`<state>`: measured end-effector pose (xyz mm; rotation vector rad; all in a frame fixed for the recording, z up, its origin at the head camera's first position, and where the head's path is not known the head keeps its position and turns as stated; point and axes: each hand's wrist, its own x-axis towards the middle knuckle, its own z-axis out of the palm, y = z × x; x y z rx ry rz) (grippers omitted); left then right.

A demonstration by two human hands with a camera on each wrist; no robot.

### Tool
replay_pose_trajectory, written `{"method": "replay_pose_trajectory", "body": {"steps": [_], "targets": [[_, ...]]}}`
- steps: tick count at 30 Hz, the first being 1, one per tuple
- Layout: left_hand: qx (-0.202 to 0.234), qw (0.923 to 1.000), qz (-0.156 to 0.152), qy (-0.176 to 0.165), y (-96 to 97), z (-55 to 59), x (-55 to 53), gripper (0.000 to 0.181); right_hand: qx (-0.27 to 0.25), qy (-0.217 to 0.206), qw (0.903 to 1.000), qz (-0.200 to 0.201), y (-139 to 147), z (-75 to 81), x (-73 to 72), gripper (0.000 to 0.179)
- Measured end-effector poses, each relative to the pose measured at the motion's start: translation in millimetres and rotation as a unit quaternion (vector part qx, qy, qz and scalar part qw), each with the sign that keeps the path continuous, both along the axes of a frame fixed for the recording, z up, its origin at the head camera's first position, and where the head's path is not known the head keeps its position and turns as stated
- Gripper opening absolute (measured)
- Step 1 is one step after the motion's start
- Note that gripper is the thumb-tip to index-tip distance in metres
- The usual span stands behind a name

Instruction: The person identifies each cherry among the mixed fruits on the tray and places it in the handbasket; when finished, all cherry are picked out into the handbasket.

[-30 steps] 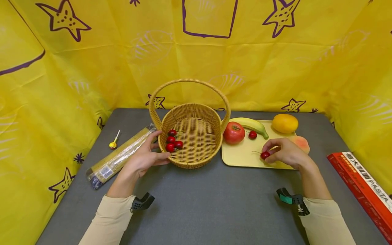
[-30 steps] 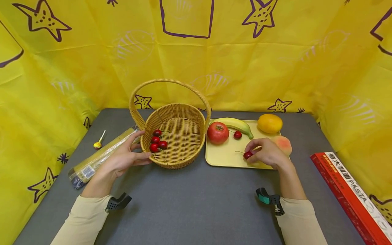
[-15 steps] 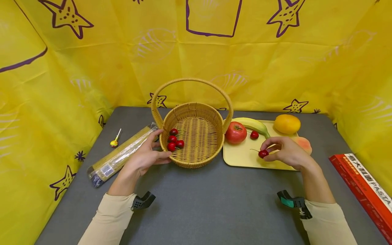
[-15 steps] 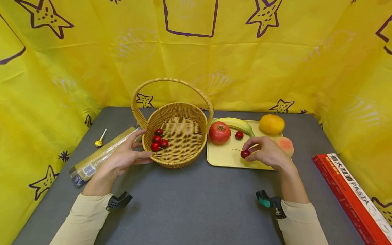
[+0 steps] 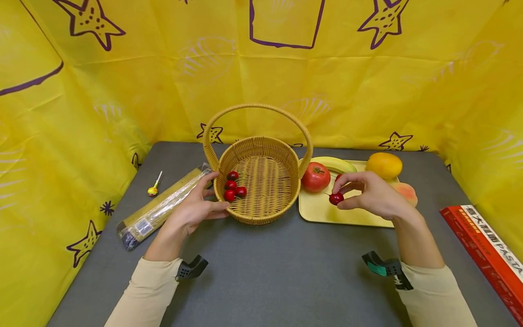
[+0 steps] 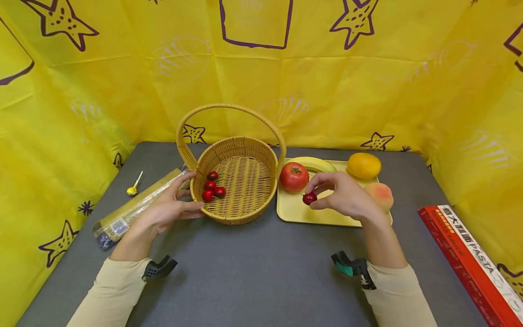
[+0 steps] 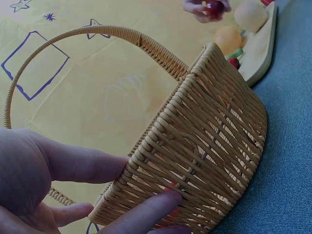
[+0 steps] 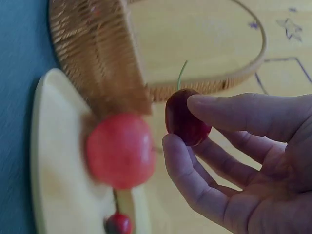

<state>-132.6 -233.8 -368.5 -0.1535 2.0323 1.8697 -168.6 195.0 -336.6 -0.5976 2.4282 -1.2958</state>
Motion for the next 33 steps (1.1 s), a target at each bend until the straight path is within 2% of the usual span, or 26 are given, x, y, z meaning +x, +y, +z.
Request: {"method": "replay_pose_trajectory", "body": {"steps": [6, 21, 28, 33], "targets": [[0.0, 1.0, -0.001, 0.002, 0.0, -0.9, -0.2, 0.096, -0.003, 0.013, 0.9996, 0.026, -19.7, 13.2, -2.9, 0.023], [0.003, 1.0, 0.001, 0.0, -1.1, -1.3, 0.6, 0.096, -0.052, -0.028, 0.9963, 0.062, -77.5, 30.0, -7.4, 0.025], [0.003, 1.0, 0.001, 0.0, -0.9, -0.4, 0.0, 0.096, -0.039, 0.003, 0.9943, 0.099, -100.6, 37.6, -13.0, 0.023], [-0.001, 1.0, 0.003, -0.004, 0.3, -0.2, -1.0, 0.097, -0.031, 0.017, 0.9932, 0.111, -117.9, 42.8, -18.6, 0.023]]}}
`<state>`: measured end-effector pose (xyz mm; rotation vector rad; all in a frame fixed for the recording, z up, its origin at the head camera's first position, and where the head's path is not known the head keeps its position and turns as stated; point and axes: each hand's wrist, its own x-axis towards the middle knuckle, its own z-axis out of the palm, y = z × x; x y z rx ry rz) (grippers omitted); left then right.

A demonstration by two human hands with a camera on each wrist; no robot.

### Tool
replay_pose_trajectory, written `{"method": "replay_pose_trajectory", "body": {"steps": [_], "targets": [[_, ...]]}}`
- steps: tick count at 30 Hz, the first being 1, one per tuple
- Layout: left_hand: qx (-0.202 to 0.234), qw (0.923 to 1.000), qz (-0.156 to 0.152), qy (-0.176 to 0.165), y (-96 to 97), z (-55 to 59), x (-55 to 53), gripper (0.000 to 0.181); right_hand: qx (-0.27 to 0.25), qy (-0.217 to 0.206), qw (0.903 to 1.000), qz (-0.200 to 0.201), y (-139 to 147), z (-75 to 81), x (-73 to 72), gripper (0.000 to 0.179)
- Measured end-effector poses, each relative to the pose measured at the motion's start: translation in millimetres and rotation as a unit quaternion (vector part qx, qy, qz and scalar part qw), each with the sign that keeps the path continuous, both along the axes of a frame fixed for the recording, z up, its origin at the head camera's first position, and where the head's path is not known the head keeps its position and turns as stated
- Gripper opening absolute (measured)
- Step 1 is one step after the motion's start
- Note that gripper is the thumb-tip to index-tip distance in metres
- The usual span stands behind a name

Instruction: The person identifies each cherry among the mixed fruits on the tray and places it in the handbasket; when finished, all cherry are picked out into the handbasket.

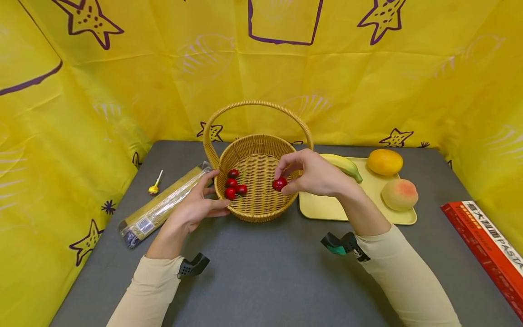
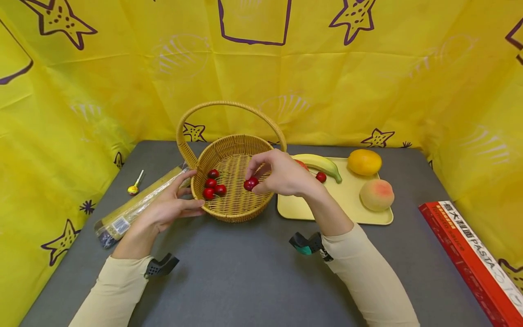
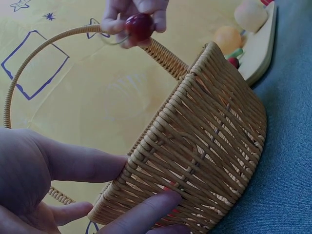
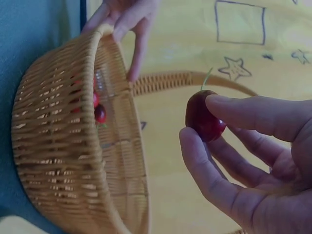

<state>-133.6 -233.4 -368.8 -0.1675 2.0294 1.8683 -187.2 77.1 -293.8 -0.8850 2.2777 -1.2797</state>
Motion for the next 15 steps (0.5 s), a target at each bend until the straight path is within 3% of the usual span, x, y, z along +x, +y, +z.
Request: {"method": "replay_pose_trajectory", "body": {"steps": [15], "targets": [[0.0, 1.0, 0.004, -0.003, 0.7, 0.1, 0.0, 0.096, 0.013, -0.05, 0.9986, -0.008, -46.1, 3.6, -30.2, 0.023]]}}
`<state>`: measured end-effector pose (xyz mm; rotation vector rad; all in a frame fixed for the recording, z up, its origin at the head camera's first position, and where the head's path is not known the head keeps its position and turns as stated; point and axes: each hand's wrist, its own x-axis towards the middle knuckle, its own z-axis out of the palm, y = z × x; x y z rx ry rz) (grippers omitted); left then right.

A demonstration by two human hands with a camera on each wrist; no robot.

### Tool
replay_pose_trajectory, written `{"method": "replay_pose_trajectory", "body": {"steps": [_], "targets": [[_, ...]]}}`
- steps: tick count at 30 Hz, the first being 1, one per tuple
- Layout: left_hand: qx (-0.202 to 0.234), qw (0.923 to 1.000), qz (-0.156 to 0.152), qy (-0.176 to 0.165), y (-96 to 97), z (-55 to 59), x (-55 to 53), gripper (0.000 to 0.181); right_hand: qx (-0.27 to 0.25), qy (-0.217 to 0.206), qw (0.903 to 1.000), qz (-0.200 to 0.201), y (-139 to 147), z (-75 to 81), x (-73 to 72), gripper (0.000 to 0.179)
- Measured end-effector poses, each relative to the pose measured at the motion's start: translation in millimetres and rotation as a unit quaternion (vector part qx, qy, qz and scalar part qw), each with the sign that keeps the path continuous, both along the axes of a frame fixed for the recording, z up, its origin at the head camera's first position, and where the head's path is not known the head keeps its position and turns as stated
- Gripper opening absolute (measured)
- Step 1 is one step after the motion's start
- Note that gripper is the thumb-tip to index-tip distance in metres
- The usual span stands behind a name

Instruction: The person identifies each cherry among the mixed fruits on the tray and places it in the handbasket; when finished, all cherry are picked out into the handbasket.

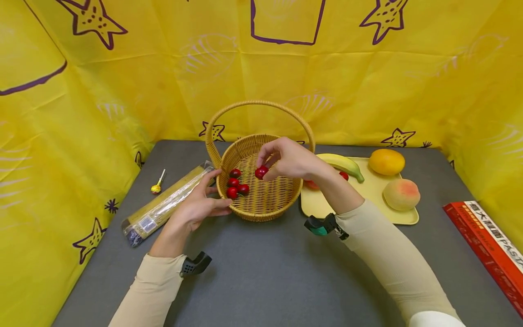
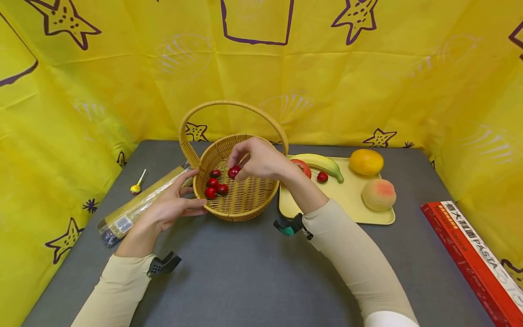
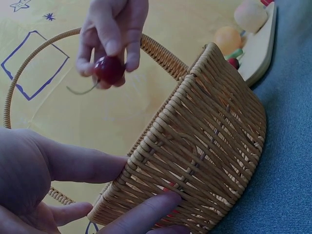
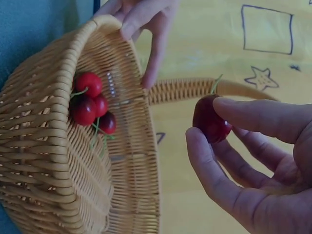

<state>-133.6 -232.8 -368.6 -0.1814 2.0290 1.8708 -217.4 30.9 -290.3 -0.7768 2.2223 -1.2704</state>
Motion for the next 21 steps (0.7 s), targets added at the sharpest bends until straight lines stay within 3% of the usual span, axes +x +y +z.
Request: {"method": "replay_pose_trajectory", "body": {"steps": [9, 21], "targets": [[0.0, 1.0, -0.001, -0.001, -0.7, -0.7, 0.5, 0.096, -0.023, -0.067, 0.9973, -0.015, -12.9, -6.3, -21.0, 0.025], [-0.004, 1.0, 0.001, -0.001, -0.2, 0.4, 0.1, 0.096, -0.012, -0.111, 0.9928, -0.044, -25.1, -14.1, -45.8, 0.028]]}}
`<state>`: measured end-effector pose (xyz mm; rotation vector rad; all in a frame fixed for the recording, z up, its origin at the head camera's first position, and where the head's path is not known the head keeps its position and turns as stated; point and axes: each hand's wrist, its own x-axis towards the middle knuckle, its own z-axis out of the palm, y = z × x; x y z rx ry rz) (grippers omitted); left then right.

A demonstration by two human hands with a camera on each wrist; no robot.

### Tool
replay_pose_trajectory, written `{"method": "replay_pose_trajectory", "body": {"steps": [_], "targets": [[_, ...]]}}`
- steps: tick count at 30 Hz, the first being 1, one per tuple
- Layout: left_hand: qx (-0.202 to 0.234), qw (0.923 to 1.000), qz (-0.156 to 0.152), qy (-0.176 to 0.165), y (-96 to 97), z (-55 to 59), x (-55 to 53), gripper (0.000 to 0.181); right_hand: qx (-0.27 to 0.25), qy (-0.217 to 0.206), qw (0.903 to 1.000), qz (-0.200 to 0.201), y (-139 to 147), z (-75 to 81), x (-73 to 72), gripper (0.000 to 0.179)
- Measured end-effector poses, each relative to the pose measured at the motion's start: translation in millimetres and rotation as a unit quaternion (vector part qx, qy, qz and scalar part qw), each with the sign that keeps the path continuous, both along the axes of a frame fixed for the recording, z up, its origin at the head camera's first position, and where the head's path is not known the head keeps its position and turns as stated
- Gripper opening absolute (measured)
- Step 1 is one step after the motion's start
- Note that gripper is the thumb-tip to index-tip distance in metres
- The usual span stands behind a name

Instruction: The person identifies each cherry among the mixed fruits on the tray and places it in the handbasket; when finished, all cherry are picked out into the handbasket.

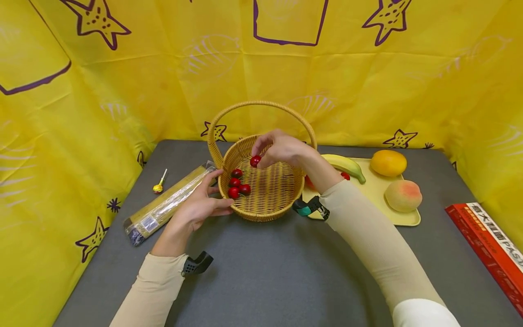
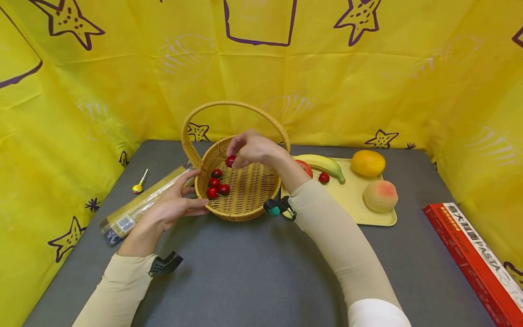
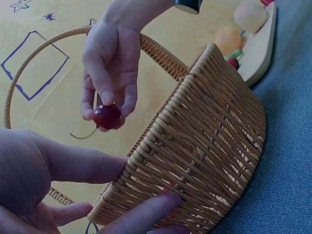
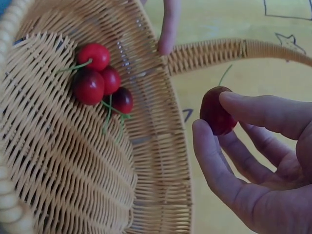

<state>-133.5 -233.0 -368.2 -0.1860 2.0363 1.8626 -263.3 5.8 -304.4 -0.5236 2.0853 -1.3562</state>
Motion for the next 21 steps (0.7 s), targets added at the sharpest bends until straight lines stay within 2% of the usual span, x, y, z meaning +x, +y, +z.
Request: {"method": "replay_pose_trajectory", "body": {"steps": [4, 10, 21], "targets": [[-0.001, 1.0, 0.001, -0.001, -0.5, -0.1, 0.2, 0.096, -0.001, -0.02, 0.9998, -0.006, -5.7, -4.4, -7.6, 0.028], [0.002, 1.0, 0.001, -0.001, -1.5, -0.9, 0.5, 0.096, 0.011, -0.027, 0.9995, -0.005, -11.8, -13.0, -16.5, 0.028], [0.0, 1.0, 0.002, -0.001, -1.3, -0.1, -0.1, 0.096, 0.078, -0.024, 0.9962, 0.031, -24.5, -25.9, -28.0, 0.025]]}}
